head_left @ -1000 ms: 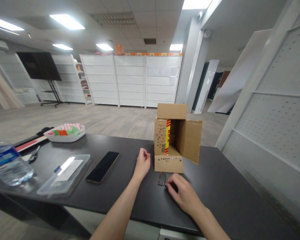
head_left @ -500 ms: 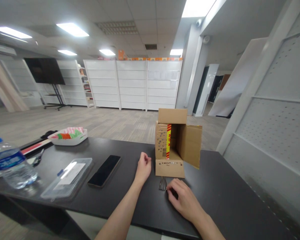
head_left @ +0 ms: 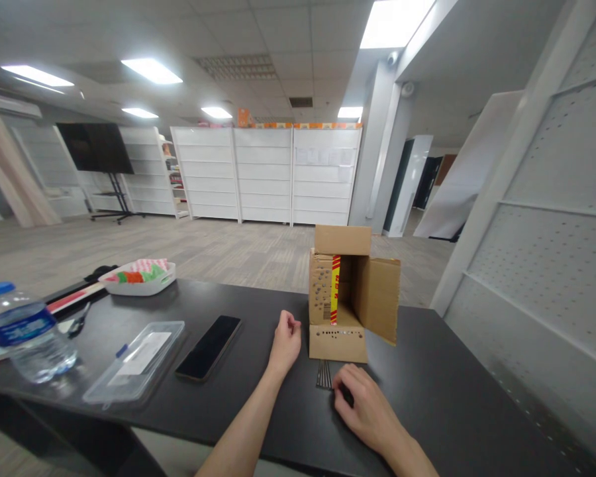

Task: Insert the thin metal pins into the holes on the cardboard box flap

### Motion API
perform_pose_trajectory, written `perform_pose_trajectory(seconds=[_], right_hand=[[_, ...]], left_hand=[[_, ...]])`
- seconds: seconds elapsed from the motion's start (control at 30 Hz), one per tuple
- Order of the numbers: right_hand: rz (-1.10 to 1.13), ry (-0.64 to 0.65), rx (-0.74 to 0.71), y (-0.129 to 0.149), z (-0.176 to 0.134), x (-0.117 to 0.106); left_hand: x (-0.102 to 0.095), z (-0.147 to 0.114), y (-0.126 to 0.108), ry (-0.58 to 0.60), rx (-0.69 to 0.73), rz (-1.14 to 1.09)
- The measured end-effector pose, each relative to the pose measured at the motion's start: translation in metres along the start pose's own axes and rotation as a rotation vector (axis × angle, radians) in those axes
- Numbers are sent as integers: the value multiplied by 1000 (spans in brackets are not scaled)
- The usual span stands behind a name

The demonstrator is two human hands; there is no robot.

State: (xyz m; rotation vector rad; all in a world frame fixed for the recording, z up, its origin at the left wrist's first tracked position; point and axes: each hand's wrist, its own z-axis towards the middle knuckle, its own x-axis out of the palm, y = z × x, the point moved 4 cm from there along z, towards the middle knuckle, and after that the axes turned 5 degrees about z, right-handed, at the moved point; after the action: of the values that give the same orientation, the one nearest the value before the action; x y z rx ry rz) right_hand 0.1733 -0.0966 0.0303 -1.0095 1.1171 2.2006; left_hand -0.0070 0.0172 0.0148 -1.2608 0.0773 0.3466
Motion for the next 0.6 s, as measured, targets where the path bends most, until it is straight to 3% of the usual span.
perform_pose_trajectory(seconds=[0.6], right_hand=[[42, -114, 59, -8, 0, -2]], left_hand=[[0, -1, 1, -8, -6, 16]])
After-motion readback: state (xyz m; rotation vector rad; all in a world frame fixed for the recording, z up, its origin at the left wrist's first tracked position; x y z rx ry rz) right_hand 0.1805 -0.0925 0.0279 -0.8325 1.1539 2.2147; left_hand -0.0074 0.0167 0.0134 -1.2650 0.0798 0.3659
